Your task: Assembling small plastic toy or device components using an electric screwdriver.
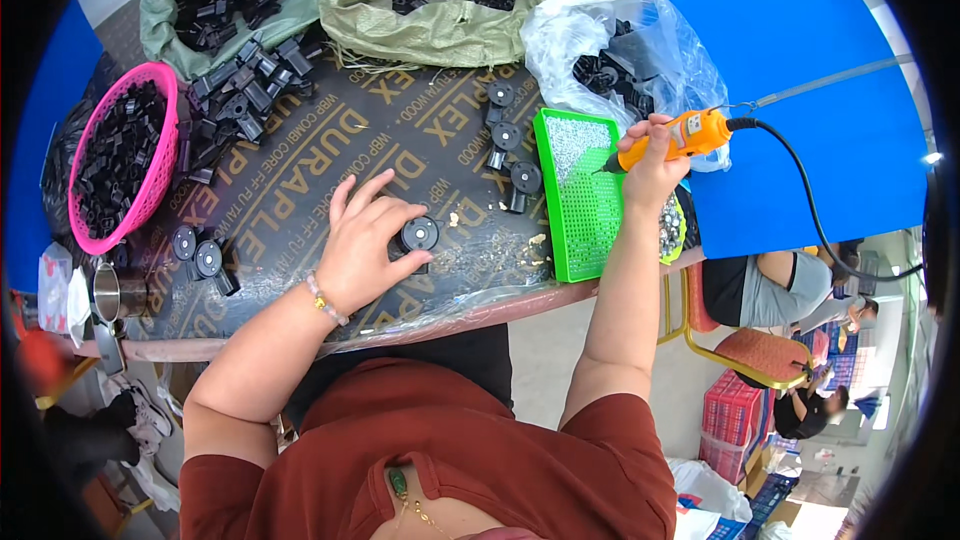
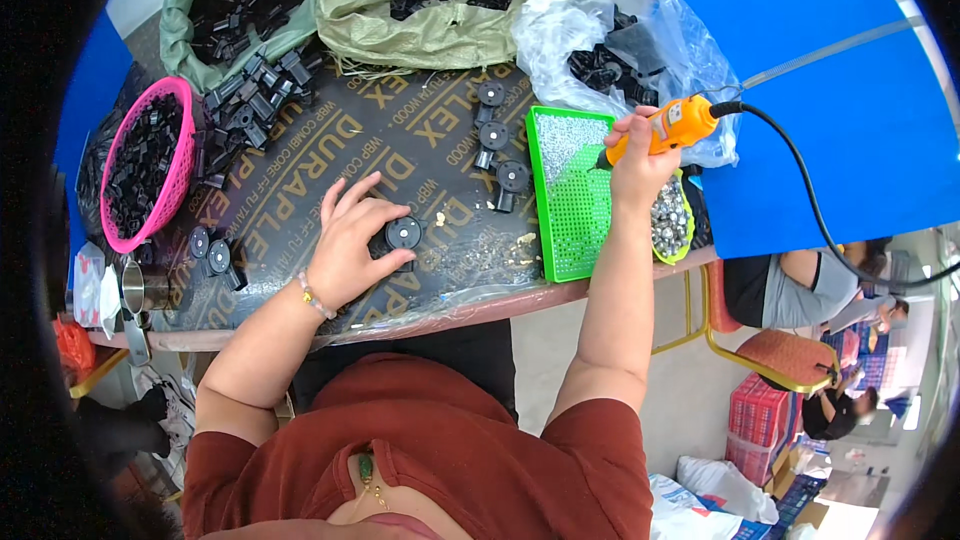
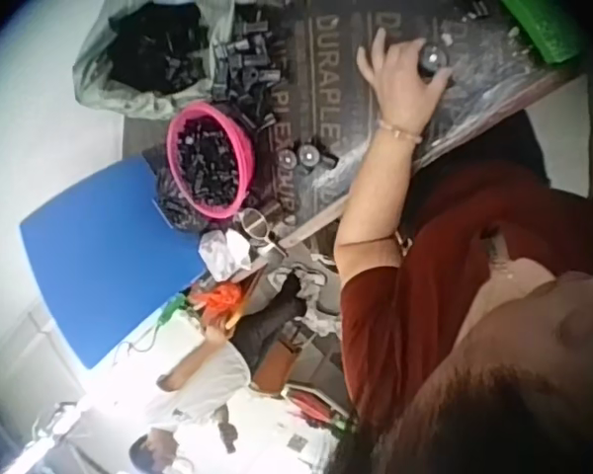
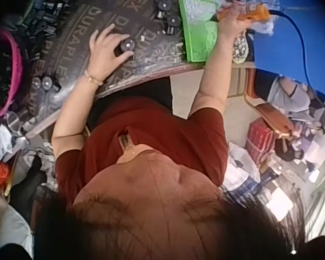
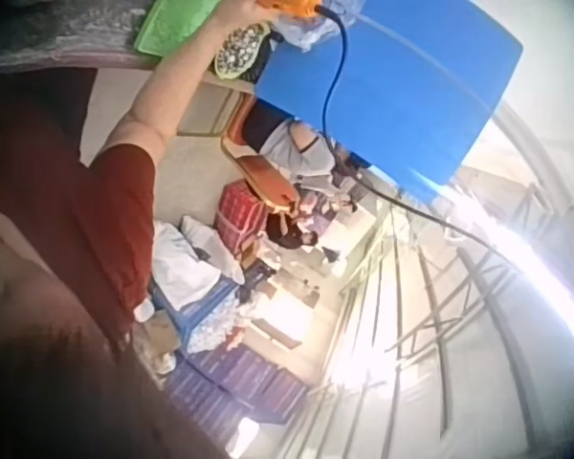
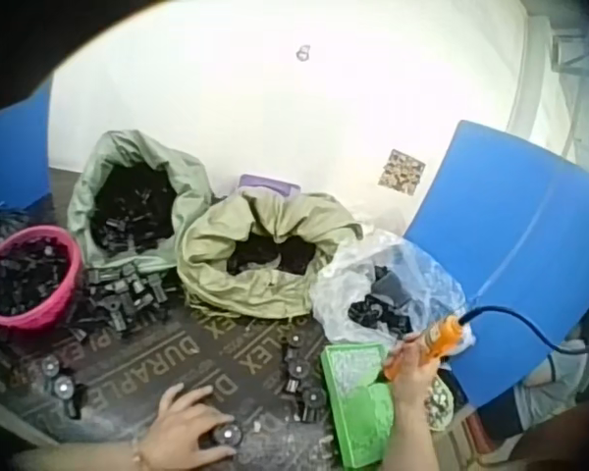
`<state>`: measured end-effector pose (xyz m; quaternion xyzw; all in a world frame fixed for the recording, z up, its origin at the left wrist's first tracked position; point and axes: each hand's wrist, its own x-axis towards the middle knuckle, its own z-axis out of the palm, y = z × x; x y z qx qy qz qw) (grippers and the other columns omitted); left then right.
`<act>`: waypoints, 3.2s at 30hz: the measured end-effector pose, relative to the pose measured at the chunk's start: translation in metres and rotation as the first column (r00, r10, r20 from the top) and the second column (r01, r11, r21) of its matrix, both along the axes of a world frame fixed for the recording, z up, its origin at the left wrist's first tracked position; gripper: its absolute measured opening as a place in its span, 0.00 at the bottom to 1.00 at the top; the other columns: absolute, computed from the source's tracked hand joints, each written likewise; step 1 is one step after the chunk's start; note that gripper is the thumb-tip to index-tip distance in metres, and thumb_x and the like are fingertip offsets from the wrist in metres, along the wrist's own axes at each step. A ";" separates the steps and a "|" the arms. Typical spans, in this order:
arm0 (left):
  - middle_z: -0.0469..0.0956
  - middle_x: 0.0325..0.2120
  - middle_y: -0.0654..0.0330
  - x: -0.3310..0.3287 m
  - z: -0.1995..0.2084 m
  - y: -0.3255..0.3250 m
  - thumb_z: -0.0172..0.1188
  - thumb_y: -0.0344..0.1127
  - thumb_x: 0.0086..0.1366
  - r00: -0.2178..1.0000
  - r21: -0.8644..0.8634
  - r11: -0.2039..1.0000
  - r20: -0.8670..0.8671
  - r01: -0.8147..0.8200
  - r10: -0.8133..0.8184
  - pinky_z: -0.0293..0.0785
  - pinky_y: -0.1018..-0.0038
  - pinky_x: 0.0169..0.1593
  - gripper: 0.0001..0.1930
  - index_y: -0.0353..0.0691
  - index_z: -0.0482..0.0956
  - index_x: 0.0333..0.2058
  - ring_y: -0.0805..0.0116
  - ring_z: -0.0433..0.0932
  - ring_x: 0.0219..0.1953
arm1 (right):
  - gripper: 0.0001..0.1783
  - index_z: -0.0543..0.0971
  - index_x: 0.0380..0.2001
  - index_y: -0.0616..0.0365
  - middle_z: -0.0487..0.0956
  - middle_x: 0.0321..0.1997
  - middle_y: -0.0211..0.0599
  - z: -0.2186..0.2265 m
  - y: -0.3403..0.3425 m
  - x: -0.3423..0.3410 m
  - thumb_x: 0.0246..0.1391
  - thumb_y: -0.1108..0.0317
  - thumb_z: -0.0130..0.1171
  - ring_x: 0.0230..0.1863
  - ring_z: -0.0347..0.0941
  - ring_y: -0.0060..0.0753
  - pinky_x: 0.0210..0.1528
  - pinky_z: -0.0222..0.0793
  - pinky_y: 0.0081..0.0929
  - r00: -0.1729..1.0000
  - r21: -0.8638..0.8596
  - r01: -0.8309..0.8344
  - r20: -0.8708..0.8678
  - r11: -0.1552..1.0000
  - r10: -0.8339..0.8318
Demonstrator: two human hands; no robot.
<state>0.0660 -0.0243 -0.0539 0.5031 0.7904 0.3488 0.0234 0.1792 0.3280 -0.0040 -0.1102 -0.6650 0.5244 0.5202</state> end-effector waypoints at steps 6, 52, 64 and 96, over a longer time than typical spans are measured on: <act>0.80 0.43 0.62 0.001 0.002 0.001 0.73 0.47 0.49 1.000 -0.012 1.000 0.009 0.002 -0.001 0.41 0.48 0.70 0.28 0.47 0.80 0.49 0.54 0.62 0.66 | 0.20 0.71 0.42 0.62 0.77 0.26 0.33 -0.003 0.000 0.001 0.62 0.56 0.62 0.22 0.74 0.24 0.27 0.71 0.22 1.000 -0.043 0.013 -0.007 0.999 -0.013; 0.80 0.41 0.62 -0.004 -0.009 -0.004 0.73 0.51 0.48 0.999 0.027 0.999 -0.005 -0.043 0.043 0.40 0.46 0.70 0.24 0.46 0.82 0.42 0.58 0.64 0.65 | 0.36 0.68 0.45 0.61 0.77 0.31 0.44 -0.004 -0.198 -0.044 0.48 0.44 0.72 0.25 0.75 0.32 0.30 0.77 0.29 0.703 -0.246 -0.711 -0.261 0.658 0.662; 0.80 0.37 0.62 -0.003 -0.009 -0.002 0.74 0.48 0.47 0.999 0.074 0.997 0.008 -0.036 0.036 0.45 0.49 0.69 0.21 0.46 0.83 0.39 0.59 0.69 0.62 | 0.34 0.70 0.43 0.57 0.76 0.28 0.40 0.001 -0.201 -0.044 0.48 0.40 0.69 0.22 0.73 0.32 0.27 0.74 0.32 0.768 -0.291 -0.633 -0.128 0.717 0.627; 0.80 0.43 0.61 -0.001 0.002 -0.005 0.74 0.52 0.47 0.998 0.011 0.999 -0.052 -0.043 0.043 0.40 0.48 0.71 0.31 0.45 0.79 0.48 0.53 0.65 0.65 | 0.18 0.71 0.42 0.62 0.77 0.27 0.37 0.001 -0.026 0.007 0.63 0.58 0.59 0.23 0.73 0.28 0.27 0.72 0.23 0.987 -0.065 -0.022 -0.163 0.998 0.011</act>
